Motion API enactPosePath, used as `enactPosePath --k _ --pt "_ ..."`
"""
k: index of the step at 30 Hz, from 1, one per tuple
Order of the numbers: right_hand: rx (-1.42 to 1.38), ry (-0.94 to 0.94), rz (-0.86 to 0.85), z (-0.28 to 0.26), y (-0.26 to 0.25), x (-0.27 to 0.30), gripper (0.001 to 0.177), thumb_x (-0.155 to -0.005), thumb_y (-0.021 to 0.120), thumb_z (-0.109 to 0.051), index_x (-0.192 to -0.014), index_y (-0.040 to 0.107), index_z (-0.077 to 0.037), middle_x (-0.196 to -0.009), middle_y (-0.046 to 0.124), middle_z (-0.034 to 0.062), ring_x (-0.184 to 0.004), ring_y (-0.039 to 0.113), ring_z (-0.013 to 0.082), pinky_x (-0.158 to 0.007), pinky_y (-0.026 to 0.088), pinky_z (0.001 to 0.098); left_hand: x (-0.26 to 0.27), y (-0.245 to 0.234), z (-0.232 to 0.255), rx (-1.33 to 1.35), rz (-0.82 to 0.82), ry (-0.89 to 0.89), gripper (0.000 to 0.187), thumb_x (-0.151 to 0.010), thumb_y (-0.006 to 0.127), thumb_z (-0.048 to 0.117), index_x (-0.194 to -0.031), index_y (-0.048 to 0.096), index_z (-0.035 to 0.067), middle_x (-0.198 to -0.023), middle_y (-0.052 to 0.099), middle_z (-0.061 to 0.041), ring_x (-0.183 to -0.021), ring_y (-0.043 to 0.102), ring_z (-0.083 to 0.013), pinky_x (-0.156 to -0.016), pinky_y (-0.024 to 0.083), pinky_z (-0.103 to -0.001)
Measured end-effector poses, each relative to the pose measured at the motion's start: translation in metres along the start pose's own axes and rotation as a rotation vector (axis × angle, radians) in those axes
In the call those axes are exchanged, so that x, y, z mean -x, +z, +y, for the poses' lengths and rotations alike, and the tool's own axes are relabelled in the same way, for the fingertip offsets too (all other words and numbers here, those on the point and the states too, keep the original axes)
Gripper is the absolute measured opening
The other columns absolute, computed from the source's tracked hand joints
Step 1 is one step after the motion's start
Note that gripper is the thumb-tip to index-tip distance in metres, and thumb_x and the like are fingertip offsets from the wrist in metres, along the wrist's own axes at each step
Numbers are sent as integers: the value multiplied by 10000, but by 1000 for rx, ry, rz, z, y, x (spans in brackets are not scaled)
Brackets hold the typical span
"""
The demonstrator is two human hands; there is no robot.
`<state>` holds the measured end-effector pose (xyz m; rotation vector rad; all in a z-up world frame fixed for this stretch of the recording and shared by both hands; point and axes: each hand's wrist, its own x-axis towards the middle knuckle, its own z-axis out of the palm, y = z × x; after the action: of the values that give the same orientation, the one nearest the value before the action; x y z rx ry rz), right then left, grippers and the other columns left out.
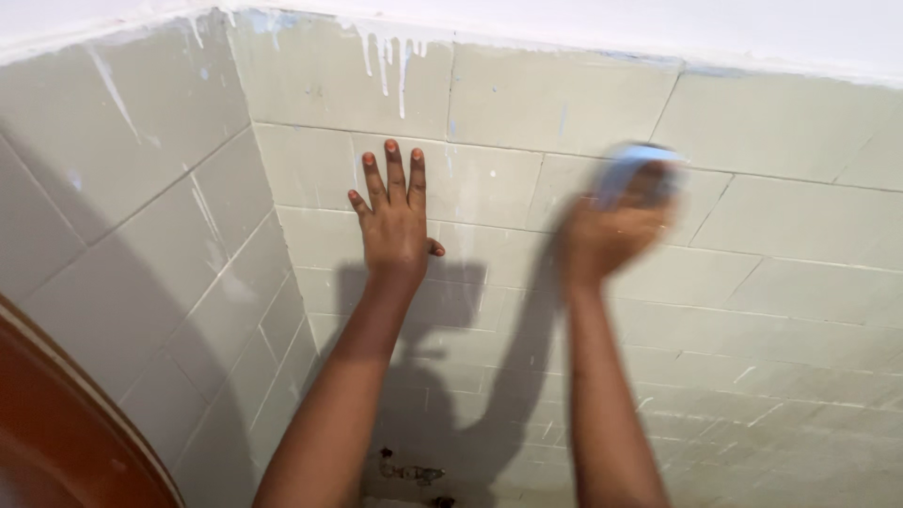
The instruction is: The person scrubs a tiled wall using a brush and soap, wetting the brush and cleaning across the tiles.
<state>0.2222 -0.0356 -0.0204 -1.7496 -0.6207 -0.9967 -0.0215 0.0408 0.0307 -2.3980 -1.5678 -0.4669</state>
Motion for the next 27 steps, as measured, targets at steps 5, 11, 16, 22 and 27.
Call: enactPosePath --k 5,11,16,22,27 --pt "-212 -683 -236 -136 -13 56 704 -826 713 -229 -1501 530 -147 -1398 478 337 -1076 534 440 -881 454 568 8 29 -10 164 179 8 1444 -623 875 573 -1627 -50 104 -1701 -110 -95 -1569 -29 -371 -1254 218 -576" --pt "-26 -583 63 15 -20 -10 640 -934 702 -247 -1461 524 69 -1498 521 224 -1372 502 432 -1129 390 549 22 42 -24 211 228 48 1318 -689 864 458 -1628 20 79 -1709 -43 -93 -1571 37 -375 -1246 235 -547" --pt "-159 404 42 113 -56 -75 722 -999 513 -177 -1565 128 52 -1422 394 262 -1194 601 308 -997 557 411 22 45 -25 191 320 107 1239 -741 864 328 -1636 48 64 -1712 -26 -121 -1565 63 -393 -1246 262 -531" --pt "-177 77 9 -8 8 -2 1012 -917 705 -403 -1544 104 116 -1544 285 351 -1428 378 466 -1196 355 526 27 57 -27 225 341 119 1210 -719 870 307 -1622 106 51 -1702 31 -129 -1555 113 -401 -1222 286 -527" --pt "-190 -592 -75 -165 19 75 527 -971 659 -211 -1467 480 -186 -1412 510 272 -1240 548 440 -1021 435 582 44 94 -19 262 553 68 846 -989 734 188 -1673 258 43 -1742 233 -140 -1597 253 -346 -1242 375 -441"
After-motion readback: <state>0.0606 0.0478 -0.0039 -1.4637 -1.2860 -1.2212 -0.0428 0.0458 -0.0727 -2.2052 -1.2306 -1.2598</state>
